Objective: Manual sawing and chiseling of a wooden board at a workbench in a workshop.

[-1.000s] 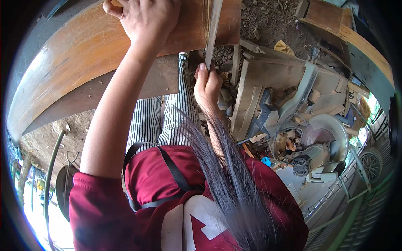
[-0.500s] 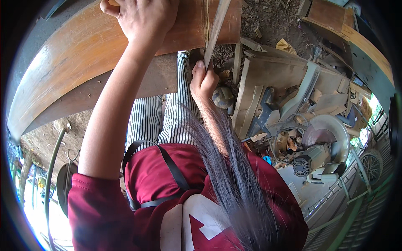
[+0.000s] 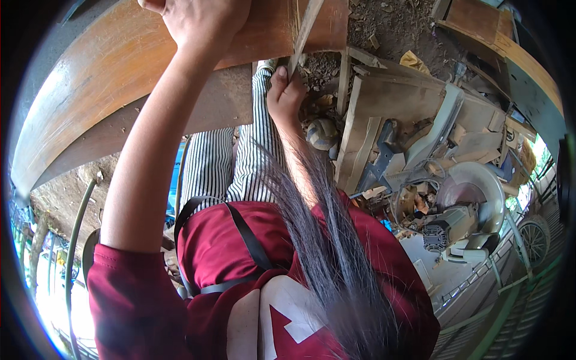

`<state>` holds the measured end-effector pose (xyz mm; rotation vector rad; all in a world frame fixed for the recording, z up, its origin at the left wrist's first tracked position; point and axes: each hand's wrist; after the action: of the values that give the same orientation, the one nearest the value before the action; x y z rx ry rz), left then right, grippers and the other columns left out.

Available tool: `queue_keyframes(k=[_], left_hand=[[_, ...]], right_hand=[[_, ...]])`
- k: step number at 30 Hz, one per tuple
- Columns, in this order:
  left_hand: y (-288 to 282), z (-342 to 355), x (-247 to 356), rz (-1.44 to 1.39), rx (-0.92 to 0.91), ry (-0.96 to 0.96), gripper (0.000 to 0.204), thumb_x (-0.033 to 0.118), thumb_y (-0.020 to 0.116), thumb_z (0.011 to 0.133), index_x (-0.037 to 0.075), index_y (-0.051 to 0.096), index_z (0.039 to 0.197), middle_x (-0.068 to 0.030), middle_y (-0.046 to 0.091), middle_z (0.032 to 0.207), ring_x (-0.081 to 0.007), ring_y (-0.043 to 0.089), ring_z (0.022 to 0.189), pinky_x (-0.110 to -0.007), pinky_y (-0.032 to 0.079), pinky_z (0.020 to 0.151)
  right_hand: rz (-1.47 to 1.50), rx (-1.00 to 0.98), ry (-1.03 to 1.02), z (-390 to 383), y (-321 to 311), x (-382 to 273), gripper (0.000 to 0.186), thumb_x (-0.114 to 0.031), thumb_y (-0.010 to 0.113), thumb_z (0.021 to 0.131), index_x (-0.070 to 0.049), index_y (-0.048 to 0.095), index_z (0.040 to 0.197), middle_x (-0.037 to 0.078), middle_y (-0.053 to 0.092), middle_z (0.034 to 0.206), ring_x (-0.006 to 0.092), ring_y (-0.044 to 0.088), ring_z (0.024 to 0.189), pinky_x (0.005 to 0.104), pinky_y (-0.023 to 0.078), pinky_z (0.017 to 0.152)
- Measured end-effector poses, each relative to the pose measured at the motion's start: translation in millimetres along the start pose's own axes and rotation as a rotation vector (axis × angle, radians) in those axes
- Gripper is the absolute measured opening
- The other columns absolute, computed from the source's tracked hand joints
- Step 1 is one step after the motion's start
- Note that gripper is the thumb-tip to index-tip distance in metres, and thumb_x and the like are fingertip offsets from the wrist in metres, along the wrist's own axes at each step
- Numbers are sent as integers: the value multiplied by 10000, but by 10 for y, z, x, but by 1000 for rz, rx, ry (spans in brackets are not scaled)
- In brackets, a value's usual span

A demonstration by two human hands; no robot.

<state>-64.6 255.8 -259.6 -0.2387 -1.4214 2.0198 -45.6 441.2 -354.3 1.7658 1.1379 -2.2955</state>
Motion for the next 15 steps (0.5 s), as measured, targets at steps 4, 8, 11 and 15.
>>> queue_keyframes(k=[4, 8, 11, 15], left_hand=[[4, 7, -55, 9, 15, 13, 258, 204, 401, 809, 21, 430, 989, -172, 390, 1137, -305, 299, 1135, -428, 188, 911], [-11, 12, -59, 23, 6, 3, 259, 206, 401, 810, 21, 433, 988, -170, 391, 1139, -305, 300, 1134, -428, 188, 912], [-19, 12, -44, 3, 5, 1, 263, 213, 405, 809, 21, 436, 987, -172, 391, 1140, -307, 300, 1133, -428, 189, 912], [28, -5, -13, 4, 12, -8, 270, 218, 404, 808, 19, 438, 987, -173, 389, 1141, -308, 297, 1136, -426, 188, 913]], right_hand=[[39, 25, 26, -37, 75, -61, 193, -132, 430, 845, -6, 451, 700, 170, 460, 523, 355, 482, 472, 395, 342, 410], [66, -12, -6, 29, 65, -19, 213, -141, 432, 853, -7, 448, 688, 162, 441, 502, 331, 479, 437, 366, 331, 394], [107, -24, 28, 11, 38, -16, 213, -141, 432, 856, -3, 449, 694, 161, 438, 499, 323, 481, 428, 355, 329, 388], [113, 12, 36, -18, 20, -10, 199, -130, 427, 856, -7, 455, 703, 156, 444, 506, 331, 481, 440, 353, 338, 400]])
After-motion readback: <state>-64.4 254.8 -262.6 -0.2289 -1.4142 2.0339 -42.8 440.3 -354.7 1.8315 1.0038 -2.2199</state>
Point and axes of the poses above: each hand's wrist, its own z-axis towards the middle knuckle, its own y-axis out of the palm, x = y × z
